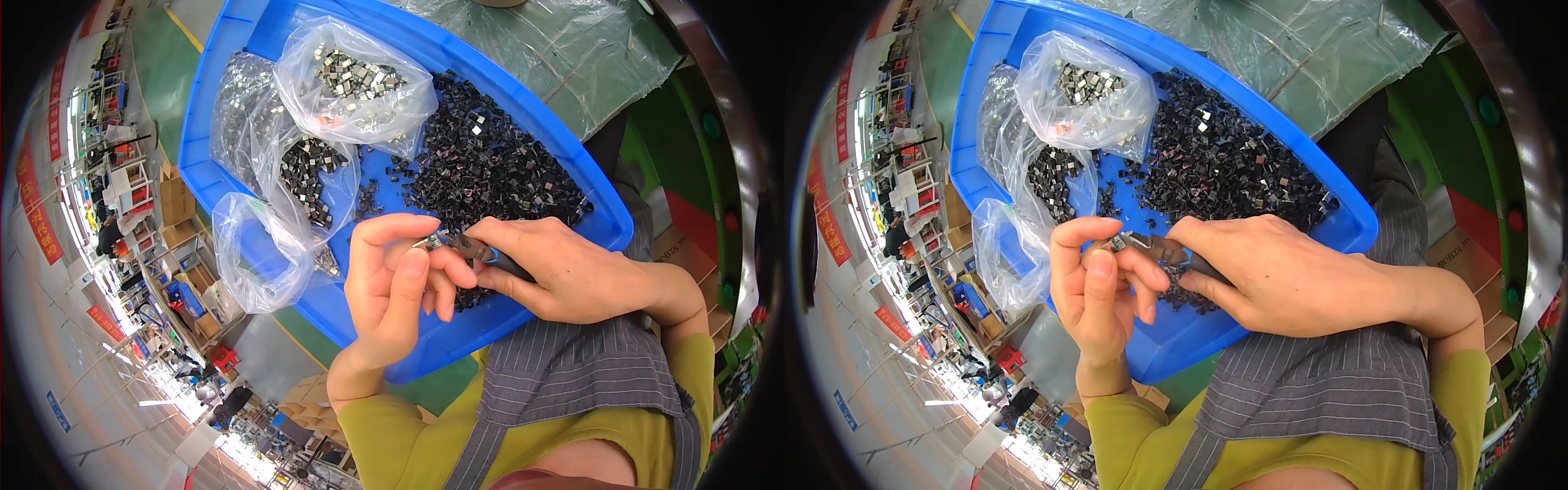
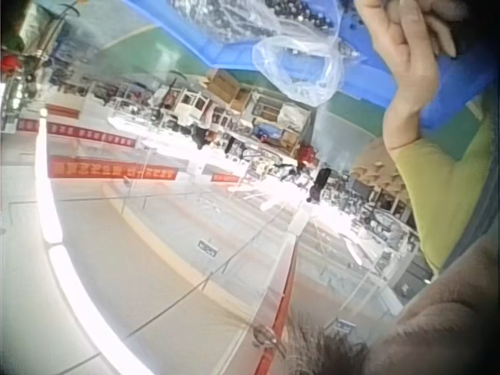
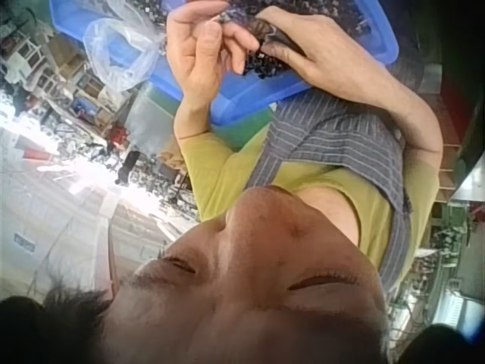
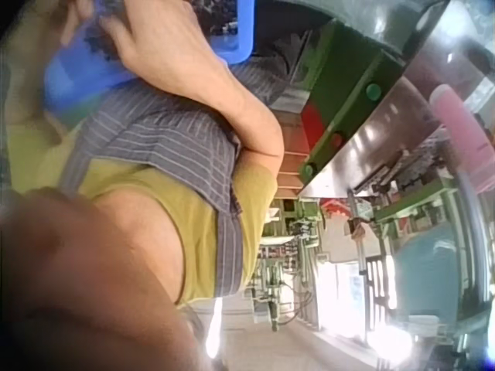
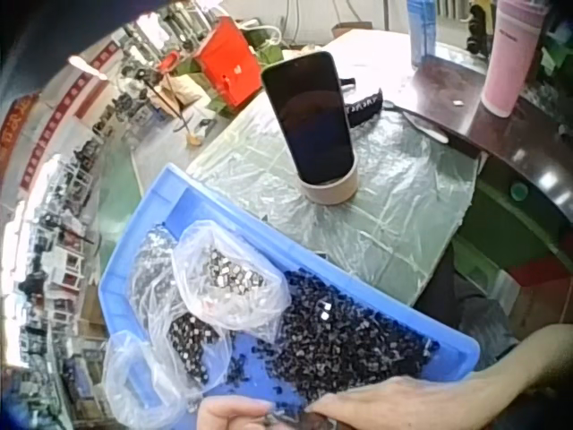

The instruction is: Using pliers to process or sort small black components in a blue tray.

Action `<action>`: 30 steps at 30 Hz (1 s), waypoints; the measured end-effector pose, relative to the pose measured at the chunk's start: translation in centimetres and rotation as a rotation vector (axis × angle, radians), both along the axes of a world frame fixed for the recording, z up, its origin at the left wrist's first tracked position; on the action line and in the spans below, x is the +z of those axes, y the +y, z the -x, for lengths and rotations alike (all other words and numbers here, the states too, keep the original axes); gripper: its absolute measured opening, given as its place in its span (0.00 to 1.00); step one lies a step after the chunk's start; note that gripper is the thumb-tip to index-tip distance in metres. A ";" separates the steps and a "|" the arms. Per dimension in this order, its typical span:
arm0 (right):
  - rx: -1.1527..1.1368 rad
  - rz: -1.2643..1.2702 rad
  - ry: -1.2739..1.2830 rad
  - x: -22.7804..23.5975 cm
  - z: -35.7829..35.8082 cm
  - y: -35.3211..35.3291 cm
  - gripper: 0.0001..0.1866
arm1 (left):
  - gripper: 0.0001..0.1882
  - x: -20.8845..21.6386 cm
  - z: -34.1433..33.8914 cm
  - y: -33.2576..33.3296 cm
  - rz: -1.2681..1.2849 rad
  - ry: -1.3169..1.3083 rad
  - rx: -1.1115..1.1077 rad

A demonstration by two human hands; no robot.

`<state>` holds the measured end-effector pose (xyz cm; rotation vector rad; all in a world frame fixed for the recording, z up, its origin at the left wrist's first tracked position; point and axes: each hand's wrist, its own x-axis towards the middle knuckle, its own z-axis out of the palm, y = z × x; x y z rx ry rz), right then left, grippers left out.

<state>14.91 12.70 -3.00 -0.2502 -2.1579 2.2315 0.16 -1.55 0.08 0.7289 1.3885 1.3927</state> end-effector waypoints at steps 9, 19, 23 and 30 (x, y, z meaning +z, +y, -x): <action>0.041 -0.031 -0.054 0.2 -0.1 0.3 0.09 | 0.13 -0.1 -0.3 0.0 -0.066 0.154 -0.038; 0.142 0.171 -0.089 0.9 -0.2 1.0 0.12 | 0.20 0.1 0.3 0.4 -0.014 -0.013 -0.088; 0.137 0.166 -0.057 0.8 -0.4 1.0 0.13 | 0.21 0.4 0.9 0.6 0.026 -0.043 -0.134; 0.209 0.199 -0.117 1.0 -0.6 1.3 0.14 | 0.25 0.5 1.3 0.6 0.021 0.029 -0.219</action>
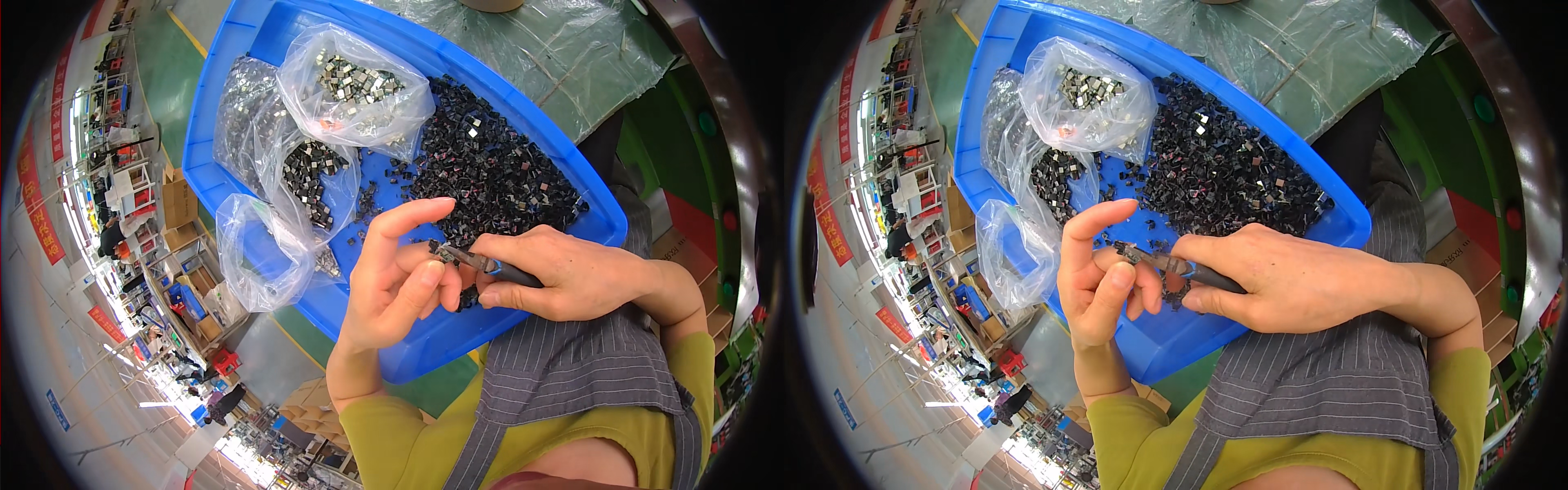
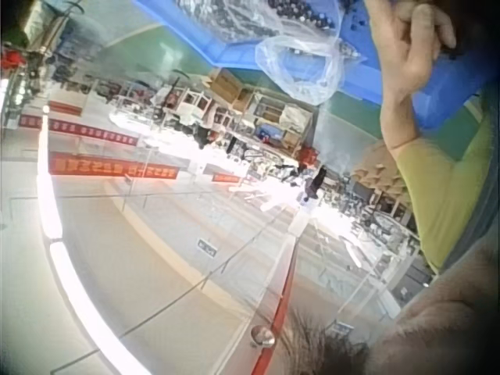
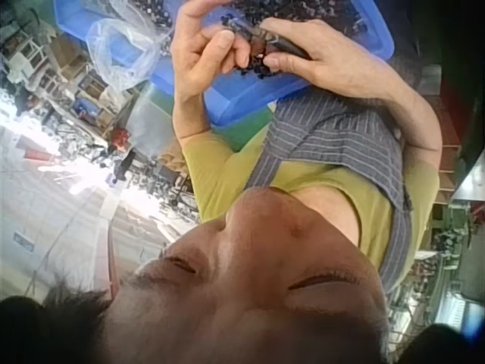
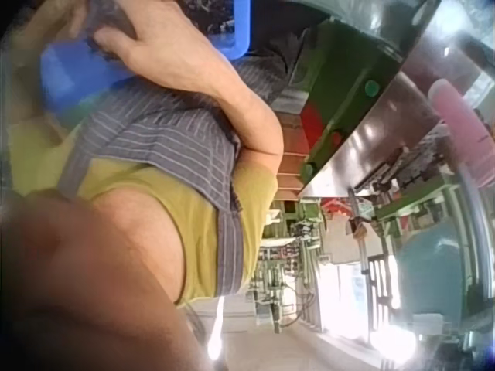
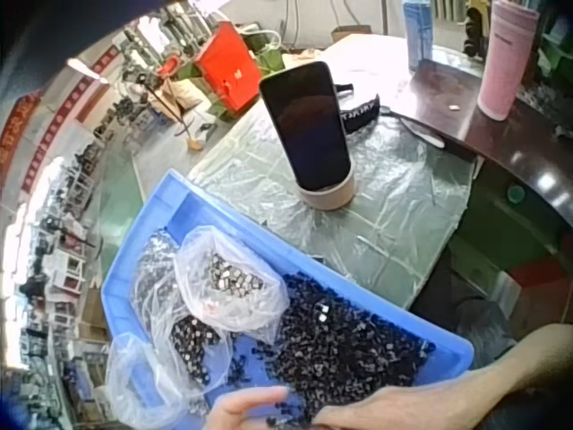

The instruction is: Using pliers to process or sort small black components in a blue tray.

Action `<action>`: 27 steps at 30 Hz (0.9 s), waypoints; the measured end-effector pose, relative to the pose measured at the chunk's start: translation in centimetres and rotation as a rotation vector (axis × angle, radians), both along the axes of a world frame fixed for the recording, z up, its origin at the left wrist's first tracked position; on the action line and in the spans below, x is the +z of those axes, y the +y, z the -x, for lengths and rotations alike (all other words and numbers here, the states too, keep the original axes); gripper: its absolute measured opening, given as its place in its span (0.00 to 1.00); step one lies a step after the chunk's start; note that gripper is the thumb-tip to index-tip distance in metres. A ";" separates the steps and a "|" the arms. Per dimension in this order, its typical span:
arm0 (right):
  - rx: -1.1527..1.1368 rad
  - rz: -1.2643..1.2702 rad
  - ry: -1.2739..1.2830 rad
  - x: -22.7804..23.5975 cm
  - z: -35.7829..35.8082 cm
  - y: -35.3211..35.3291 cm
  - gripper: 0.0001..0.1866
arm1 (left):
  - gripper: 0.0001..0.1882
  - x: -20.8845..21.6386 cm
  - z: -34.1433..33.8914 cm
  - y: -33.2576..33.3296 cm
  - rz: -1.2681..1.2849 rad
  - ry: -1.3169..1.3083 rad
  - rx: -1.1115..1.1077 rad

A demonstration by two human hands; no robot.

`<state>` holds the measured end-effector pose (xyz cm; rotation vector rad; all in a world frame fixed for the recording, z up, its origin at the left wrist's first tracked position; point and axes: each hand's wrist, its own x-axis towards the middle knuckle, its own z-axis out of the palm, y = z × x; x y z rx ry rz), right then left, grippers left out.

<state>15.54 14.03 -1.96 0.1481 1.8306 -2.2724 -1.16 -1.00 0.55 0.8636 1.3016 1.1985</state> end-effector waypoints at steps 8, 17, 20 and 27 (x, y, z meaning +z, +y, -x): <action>-0.006 -0.002 -0.019 0.1 0.2 -0.2 0.12 | 0.23 0.1 0.0 0.2 0.040 0.046 0.016; -0.110 -0.132 0.016 -0.4 0.2 -0.8 0.11 | 0.07 -0.7 -0.8 0.1 -0.038 0.793 0.022; -0.119 -0.010 -0.047 -0.1 0.2 -0.6 0.11 | 0.12 -1.7 -0.7 0.3 -0.374 1.216 0.066; -0.275 -0.054 -0.028 -0.4 -0.3 -0.5 0.11 | 0.13 -0.9 -1.1 0.4 -0.377 1.231 0.100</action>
